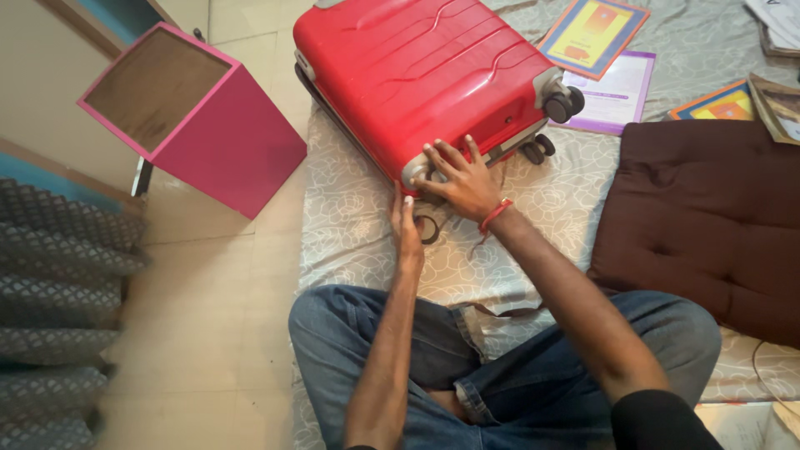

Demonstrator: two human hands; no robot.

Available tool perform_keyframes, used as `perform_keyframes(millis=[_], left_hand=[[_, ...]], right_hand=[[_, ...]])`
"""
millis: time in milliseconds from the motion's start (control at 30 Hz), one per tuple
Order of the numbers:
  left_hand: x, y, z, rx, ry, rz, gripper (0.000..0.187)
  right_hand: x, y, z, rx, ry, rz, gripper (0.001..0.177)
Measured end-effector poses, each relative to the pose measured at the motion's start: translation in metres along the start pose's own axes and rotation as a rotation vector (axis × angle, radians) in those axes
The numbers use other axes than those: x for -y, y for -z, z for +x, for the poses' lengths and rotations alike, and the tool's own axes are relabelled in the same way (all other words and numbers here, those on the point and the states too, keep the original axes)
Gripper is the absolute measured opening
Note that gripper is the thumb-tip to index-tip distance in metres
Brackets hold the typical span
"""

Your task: The person repairs or maintains a red suitcase by closing the outer shell, checking the zipper mechanism, and aligning the wheels and handle while sitting on a bed.

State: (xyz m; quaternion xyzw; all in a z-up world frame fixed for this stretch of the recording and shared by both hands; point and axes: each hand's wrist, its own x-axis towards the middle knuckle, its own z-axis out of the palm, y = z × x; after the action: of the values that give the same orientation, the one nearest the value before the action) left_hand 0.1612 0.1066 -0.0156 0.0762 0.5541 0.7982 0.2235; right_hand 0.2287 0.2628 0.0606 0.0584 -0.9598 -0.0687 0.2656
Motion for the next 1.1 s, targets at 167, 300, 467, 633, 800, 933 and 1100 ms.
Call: perform_keyframes(millis=[167,300,467,633,800,933,1100], left_hand=[[-0.004,0.008,-0.002,0.011,0.028,0.035,0.065],[0.024,0.026,0.017,0.019,-0.168,0.135,0.058],[0.036,0.039,0.046,0.023,-0.362,0.253,0.05],[0.003,0.039,0.044,-0.064,-0.342,0.349,0.048],[-0.034,0.05,0.068,-0.043,-0.49,0.562,0.053],[-0.052,0.055,0.084,0.016,-0.53,0.675,0.06],[-0.08,0.048,0.084,0.172,-0.572,1.003,0.094]], right_hand=[[0.005,0.002,0.001,-0.002,-0.003,-0.003,0.052],[0.011,0.015,0.002,0.084,-0.055,0.01,0.059],[0.015,0.037,0.003,0.151,-0.153,0.056,0.078],[0.016,0.049,0.014,0.028,-0.257,0.188,0.075],[0.029,0.053,0.036,-0.015,-0.329,0.23,0.08],[0.042,0.042,0.047,0.054,-0.385,0.217,0.09],[0.052,0.027,0.054,0.185,-0.449,0.217,0.104]])
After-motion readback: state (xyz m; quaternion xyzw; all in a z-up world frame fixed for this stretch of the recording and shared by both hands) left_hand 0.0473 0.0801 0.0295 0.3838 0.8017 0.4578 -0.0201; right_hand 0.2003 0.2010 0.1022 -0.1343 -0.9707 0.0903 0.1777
